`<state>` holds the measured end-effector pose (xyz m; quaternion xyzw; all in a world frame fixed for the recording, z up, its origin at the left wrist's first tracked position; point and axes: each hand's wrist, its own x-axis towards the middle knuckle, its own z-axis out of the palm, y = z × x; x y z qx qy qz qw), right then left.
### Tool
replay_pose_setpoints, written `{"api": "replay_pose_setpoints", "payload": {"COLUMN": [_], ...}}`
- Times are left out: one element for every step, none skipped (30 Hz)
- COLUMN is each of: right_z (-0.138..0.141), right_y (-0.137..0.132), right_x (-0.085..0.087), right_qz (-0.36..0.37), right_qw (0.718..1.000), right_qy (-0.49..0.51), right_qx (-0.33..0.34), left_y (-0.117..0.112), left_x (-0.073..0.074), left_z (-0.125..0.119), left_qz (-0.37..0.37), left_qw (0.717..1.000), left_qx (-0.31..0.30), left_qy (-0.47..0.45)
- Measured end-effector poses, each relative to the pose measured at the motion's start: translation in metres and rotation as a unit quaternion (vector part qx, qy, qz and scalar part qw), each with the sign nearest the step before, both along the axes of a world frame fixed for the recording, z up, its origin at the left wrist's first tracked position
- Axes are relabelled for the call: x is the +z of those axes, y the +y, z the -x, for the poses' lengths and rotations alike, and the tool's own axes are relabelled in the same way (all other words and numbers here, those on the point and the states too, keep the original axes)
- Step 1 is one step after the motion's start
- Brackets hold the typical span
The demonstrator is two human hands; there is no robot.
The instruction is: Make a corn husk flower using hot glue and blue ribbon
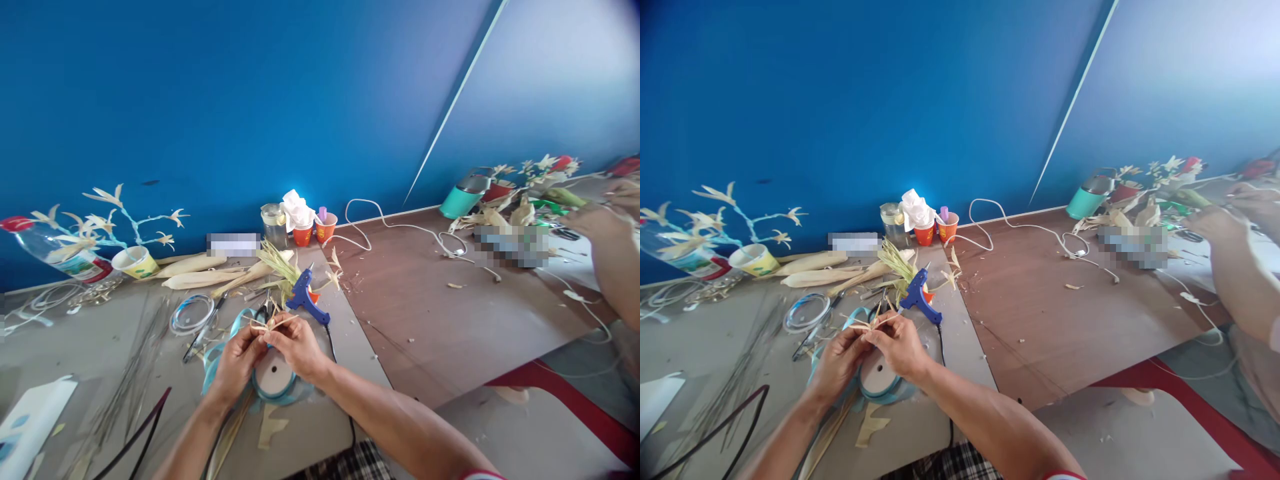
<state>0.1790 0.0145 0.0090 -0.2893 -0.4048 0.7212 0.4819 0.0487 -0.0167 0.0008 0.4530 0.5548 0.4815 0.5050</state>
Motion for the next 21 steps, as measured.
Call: {"api": "replay_pose_setpoints", "payload": {"right_z": [0.0001, 0.0002, 0.0005, 0.0009, 0.0013, 0.0017, 0.002, 0.0024, 0.0026, 0.0028, 0.0029, 0.003, 0.003, 0.003, 0.0029, 0.0028, 0.0026, 0.0024, 0.0021, 0.0017, 0.0012], "right_y": [0.0001, 0.0001, 0.0001, 0.0, -0.0001, -0.0002, -0.0004, -0.0006, -0.0009, -0.0011, -0.0013, -0.0016, -0.0018, -0.0021, -0.0024, -0.0028, -0.0031, -0.0035, -0.0038, -0.004, -0.0041], "right_x": [0.0001, 0.0, -0.0005, -0.0011, -0.0018, -0.0025, -0.003, -0.0034, -0.0035, -0.0035, -0.0033, -0.0033, -0.0033, -0.0036, -0.0041, -0.0046, -0.0051, -0.0055, -0.0055, -0.0052, -0.0046], "right_qz": [-0.002, -0.005, -0.006, -0.006, -0.003, 0.0, 0.003, 0.005, 0.006, 0.006, 0.003, -0.002, -0.007, -0.013, -0.019, -0.026, -0.033, -0.042, -0.051, -0.062, -0.074], "right_qw": [1.0, 1.0, 1.0, 1.0, 1.0, 1.0, 1.0, 1.0, 1.0, 1.0, 1.0, 1.0, 0.999, 0.999, 0.999, 0.998, 0.998, 0.997, 0.995, 0.993, 0.99], "right_qy": [-0.005, -0.008, -0.009, -0.01, -0.008, -0.007, -0.005, -0.004, -0.005, -0.006, -0.01, -0.016, -0.022, -0.028, -0.035, -0.041, -0.048, -0.058, -0.069, -0.083, -0.099], "right_qx": [-0.003, -0.005, -0.007, -0.009, -0.009, -0.011, -0.013, -0.017, -0.021, -0.024, -0.026, -0.027, -0.029, -0.031, -0.033, -0.036, -0.039, -0.043, -0.049, -0.056, -0.064], "left_y": [0.0001, 0.0002, 0.0003, 0.0002, 0.0001, -0.0001, -0.0002, -0.0003, -0.0004, -0.0004, -0.0004, -0.0003, -0.0003, -0.0002, -0.0001, 0.0, 0.0001, 0.0003, 0.0005, 0.0006, 0.0007], "left_x": [0.0001, 0.0001, -0.0003, -0.001, -0.002, -0.0031, -0.0044, -0.0055, -0.0065, -0.0072, -0.0076, -0.0077, -0.0075, -0.0072, -0.0068, -0.0065, -0.0063, -0.0062, -0.0062, -0.0063, -0.0063], "left_z": [-0.0003, -0.0006, -0.0008, -0.001, -0.001, -0.0009, -0.0007, -0.0003, 0.0001, 0.0004, 0.0007, 0.0009, 0.001, 0.0009, 0.0008, 0.0007, 0.0005, 0.0003, 0.0002, 0.0, -0.0002], "left_qz": [-0.001, -0.001, 0.0, 0.003, 0.007, 0.01, 0.013, 0.016, 0.018, 0.02, 0.022, 0.024, 0.025, 0.024, 0.024, 0.023, 0.023, 0.022, 0.023, 0.024, 0.025], "left_qw": [1.0, 1.0, 1.0, 1.0, 1.0, 1.0, 1.0, 1.0, 0.999, 0.999, 0.999, 0.999, 0.999, 0.999, 0.999, 0.999, 0.999, 0.999, 0.999, 0.999, 0.999], "left_qx": [0.0, 0.001, 0.003, 0.005, 0.008, 0.009, 0.01, 0.009, 0.007, 0.007, 0.009, 0.011, 0.014, 0.017, 0.019, 0.02, 0.021, 0.02, 0.02, 0.018, 0.018], "left_qy": [-0.001, -0.002, -0.003, -0.005, -0.009, -0.014, -0.019, -0.024, -0.028, -0.03, -0.03, -0.029, -0.027, -0.026, -0.024, -0.023, -0.022, -0.022, -0.022, -0.022, -0.024]}}
